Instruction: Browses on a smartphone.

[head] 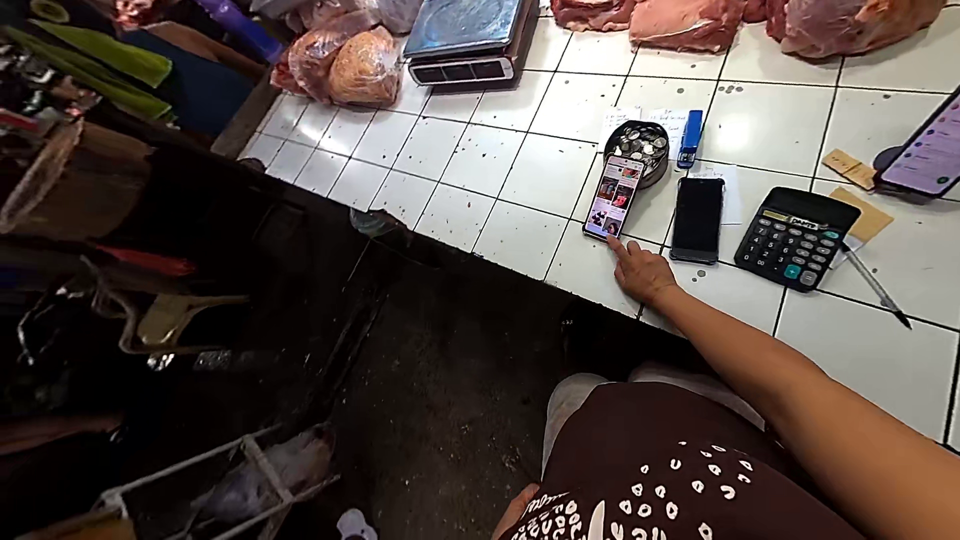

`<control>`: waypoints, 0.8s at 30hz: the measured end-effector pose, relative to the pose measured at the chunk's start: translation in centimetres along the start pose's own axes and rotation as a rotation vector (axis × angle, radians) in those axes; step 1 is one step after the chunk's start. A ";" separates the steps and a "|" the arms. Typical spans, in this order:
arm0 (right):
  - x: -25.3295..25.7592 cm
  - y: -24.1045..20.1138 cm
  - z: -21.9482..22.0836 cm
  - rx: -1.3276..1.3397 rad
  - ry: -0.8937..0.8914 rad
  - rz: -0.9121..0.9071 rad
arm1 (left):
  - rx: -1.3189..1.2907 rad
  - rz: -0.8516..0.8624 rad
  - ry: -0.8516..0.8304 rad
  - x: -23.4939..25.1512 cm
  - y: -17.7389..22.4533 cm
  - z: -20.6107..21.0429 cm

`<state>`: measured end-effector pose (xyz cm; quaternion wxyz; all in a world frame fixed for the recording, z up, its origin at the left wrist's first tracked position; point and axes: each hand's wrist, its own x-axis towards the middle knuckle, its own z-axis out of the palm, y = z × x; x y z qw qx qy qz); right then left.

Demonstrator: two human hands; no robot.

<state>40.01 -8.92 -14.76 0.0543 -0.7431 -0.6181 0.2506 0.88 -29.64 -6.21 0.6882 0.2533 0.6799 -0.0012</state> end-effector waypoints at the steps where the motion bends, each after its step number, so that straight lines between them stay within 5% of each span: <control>1: 0.0 0.1 0.2 -0.008 0.022 -0.009 | 0.044 -0.039 0.051 1.1 -1.3 0.0; 5: -0.1 0.4 0.7 -0.042 0.066 -0.019 | 0.102 0.057 -0.041 7.7 -8.0 -3.2; 7: -0.2 0.5 0.8 -0.043 0.085 -0.028 | -0.030 0.071 -0.118 8.3 -7.5 -3.6; 15: -0.2 0.7 0.8 -0.006 0.065 -0.023 | -0.478 -0.272 -0.238 8.7 2.3 -5.3; 24: -0.1 0.3 1.2 -0.011 0.129 0.035 | -0.277 -0.415 -0.147 7.4 16.5 -7.3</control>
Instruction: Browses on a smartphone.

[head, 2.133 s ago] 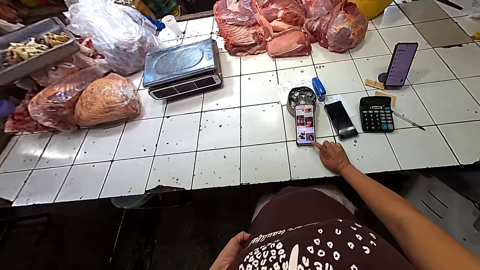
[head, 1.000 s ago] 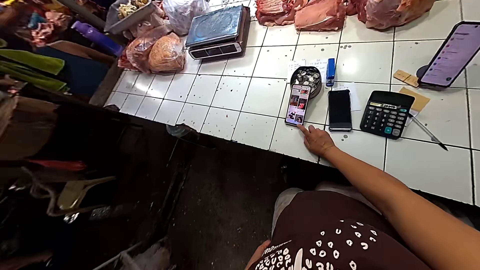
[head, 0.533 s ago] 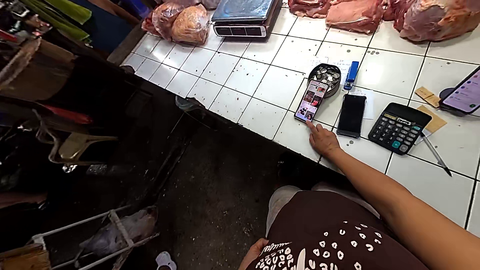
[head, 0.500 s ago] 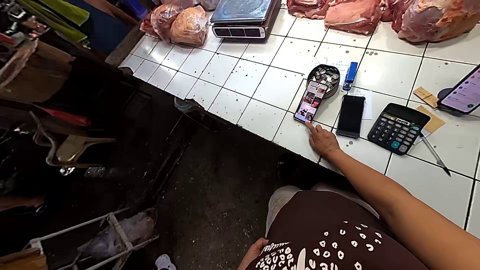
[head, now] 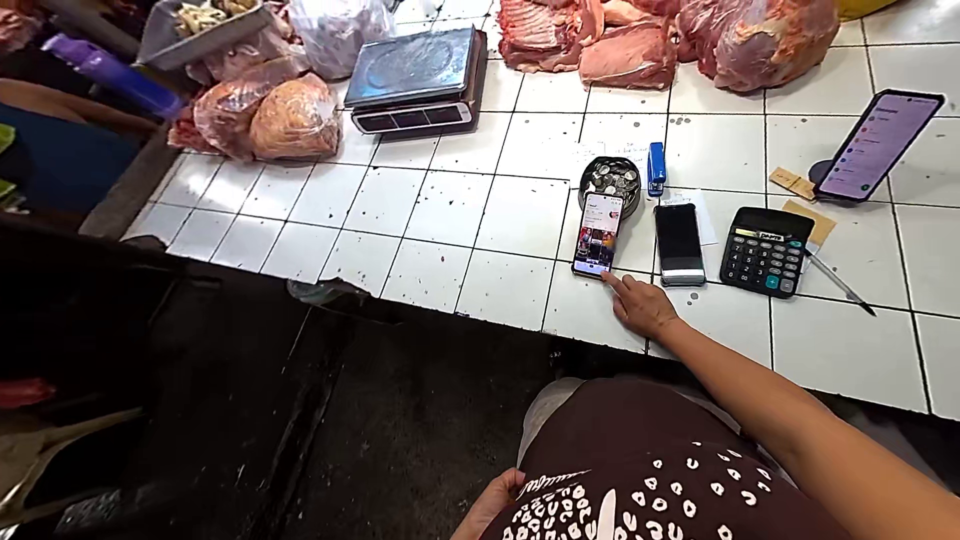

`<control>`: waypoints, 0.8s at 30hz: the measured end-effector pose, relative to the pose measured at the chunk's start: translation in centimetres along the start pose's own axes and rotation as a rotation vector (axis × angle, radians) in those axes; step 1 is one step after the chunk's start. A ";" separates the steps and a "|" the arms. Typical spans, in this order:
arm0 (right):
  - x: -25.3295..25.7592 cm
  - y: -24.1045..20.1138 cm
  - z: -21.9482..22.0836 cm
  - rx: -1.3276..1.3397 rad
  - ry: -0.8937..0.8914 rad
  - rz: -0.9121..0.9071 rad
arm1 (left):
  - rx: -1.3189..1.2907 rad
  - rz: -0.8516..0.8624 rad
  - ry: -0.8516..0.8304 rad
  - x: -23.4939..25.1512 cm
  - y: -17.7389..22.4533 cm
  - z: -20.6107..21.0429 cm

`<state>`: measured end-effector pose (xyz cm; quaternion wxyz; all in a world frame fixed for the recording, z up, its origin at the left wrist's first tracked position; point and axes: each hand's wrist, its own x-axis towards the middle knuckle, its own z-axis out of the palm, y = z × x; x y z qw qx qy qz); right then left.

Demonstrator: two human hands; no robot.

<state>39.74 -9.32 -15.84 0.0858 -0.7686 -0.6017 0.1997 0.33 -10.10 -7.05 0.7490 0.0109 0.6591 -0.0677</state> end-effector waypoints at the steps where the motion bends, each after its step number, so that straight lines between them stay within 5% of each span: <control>1: 0.0 -0.2 0.1 -0.005 0.018 0.017 | 0.006 -0.005 0.012 -0.8 1.2 0.3; 8: 0.7 -1.5 0.1 -0.005 0.032 0.174 | 0.043 -0.047 -0.082 -2.8 8.3 -1.5; 14: 0.6 -4.0 -0.8 0.057 0.020 0.350 | 0.197 -0.069 0.004 -6.5 13.5 0.0; 24: 3.4 -10.0 -2.3 0.120 -0.201 0.459 | 0.406 -0.092 -0.011 -5.9 18.2 -0.7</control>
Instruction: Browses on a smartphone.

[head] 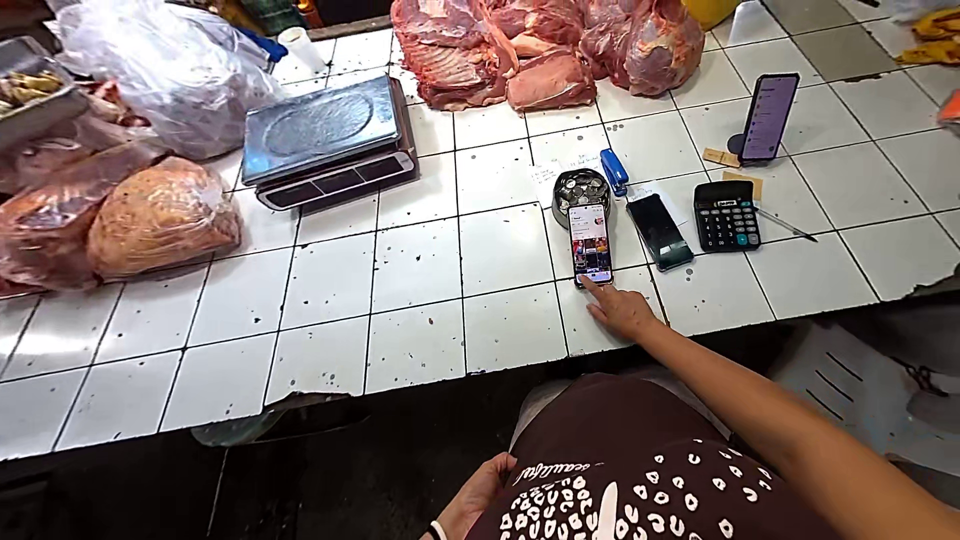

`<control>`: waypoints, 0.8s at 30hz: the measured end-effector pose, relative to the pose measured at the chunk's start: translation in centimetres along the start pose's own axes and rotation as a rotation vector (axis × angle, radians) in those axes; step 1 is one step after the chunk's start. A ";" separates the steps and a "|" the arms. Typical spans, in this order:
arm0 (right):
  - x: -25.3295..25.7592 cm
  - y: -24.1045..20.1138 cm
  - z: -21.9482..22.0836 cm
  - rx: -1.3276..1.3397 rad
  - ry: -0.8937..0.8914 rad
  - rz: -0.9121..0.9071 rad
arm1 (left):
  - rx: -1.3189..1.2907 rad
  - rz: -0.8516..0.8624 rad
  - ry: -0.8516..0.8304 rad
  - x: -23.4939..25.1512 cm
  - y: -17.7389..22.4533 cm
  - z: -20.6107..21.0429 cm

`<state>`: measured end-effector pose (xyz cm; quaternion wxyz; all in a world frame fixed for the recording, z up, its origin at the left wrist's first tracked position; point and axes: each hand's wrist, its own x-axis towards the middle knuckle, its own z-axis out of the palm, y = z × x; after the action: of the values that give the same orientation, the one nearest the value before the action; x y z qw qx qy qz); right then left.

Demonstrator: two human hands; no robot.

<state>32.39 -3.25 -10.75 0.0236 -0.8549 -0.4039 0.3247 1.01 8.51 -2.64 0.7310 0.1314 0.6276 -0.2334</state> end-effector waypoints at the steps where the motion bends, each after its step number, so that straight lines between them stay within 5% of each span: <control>1: 0.1 -0.3 0.0 -0.006 -0.003 0.018 | 0.027 0.012 -0.008 0.1 0.1 -0.3; 8: 0.5 -0.6 0.6 -0.042 0.012 -0.031 | -0.062 0.022 -0.076 -0.4 0.0 -2.1; 17: -0.4 4.1 3.9 0.012 0.357 -0.084 | -0.129 0.078 -0.055 -0.2 -2.1 -3.2; 24: 0.2 5.3 2.7 0.073 0.300 -0.073 | -0.168 0.120 -0.037 0.2 -4.0 -2.5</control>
<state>34.47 -7.25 -14.61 0.1263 -0.8772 -0.4145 0.2066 -3.13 6.25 -2.87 0.7635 0.1026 0.6225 -0.1380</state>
